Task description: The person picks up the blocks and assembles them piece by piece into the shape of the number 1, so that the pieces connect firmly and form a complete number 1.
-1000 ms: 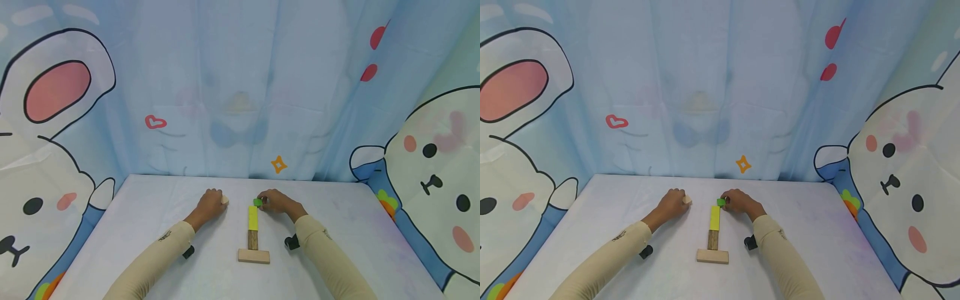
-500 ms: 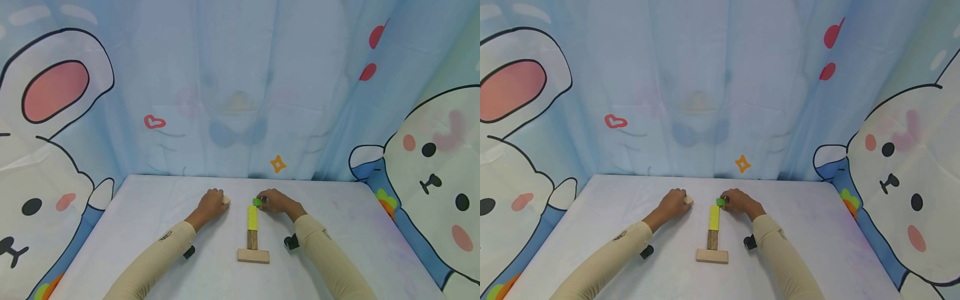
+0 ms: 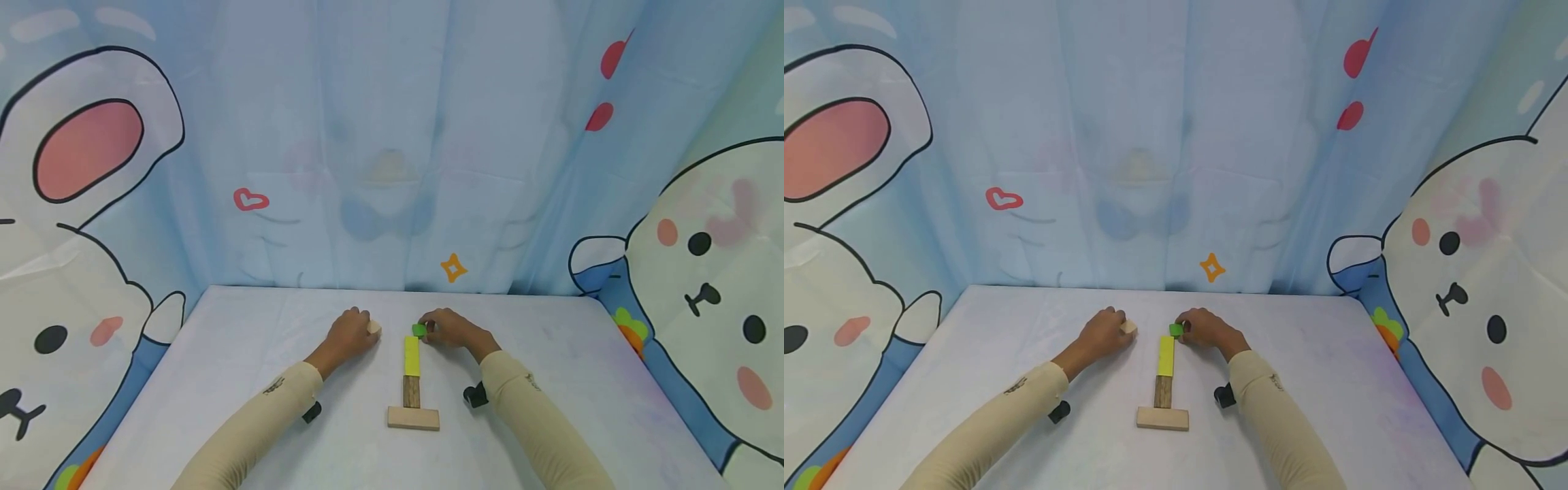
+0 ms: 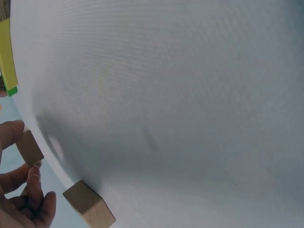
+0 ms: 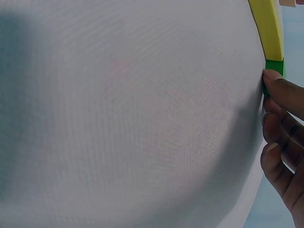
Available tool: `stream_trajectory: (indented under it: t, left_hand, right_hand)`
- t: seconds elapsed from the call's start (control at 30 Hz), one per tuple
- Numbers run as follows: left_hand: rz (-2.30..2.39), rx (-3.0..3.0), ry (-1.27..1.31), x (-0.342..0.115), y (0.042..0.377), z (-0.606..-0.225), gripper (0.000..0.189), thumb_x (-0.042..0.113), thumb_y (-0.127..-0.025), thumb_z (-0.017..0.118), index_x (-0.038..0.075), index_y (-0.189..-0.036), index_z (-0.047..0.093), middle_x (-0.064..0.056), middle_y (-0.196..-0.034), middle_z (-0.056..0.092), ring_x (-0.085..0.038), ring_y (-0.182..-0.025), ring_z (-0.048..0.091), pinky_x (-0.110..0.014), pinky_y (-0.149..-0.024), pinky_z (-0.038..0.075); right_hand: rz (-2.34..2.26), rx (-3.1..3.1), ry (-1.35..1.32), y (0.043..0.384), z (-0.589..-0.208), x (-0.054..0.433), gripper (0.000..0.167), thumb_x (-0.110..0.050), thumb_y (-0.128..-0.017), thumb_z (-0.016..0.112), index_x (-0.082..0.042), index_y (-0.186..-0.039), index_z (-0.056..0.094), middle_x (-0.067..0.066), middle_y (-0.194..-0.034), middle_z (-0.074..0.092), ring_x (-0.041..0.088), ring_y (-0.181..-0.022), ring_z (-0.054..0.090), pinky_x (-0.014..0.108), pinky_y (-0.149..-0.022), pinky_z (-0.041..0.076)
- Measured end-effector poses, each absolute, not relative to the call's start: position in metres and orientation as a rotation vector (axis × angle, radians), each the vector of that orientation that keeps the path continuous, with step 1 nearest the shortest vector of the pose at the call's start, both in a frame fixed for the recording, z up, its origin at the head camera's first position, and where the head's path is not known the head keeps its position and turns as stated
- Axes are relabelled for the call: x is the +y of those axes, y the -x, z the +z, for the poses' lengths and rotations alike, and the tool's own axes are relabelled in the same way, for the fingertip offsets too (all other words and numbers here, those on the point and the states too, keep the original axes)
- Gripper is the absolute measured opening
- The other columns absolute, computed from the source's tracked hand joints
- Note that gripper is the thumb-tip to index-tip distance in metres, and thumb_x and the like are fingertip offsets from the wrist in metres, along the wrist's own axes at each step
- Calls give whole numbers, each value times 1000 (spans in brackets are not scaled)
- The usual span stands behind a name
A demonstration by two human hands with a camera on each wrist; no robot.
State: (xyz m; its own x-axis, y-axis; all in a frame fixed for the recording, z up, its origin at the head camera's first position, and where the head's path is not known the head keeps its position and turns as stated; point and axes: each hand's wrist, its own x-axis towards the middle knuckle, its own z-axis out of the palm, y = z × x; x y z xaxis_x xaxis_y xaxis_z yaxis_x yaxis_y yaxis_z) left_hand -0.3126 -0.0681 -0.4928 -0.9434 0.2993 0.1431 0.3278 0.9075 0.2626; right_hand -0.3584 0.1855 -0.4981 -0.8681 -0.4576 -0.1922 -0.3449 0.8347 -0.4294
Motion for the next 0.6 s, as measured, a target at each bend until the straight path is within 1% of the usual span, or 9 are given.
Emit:
stream_trajectory:
  t: [0.37, 0.6]
  left_hand:
    - [-442, -2986, 496, -60, 310, -489, 34, 31, -92, 73, 0, -104, 67, -6, -82, 58, -15, -69, 49, -29, -61, 43]
    - [-444, -2973, 523, -56, 311, -491, 34, 31, -92, 72, 0, -103, 67, -5, -79, 59, -14, -67, 48, -29, -61, 43]
  right_hand:
    - [-558, 2730, 597, 361, -503, 186, 39, -17, -91, 75, -8, -127, 67, 0, -96, 64, 16, -91, 55, 38, -87, 49]
    - [-556, 2733, 618, 361, -503, 186, 39, -16, -91, 75, -7, -127, 67, 0, -96, 64, 16, -91, 55, 39, -88, 49]
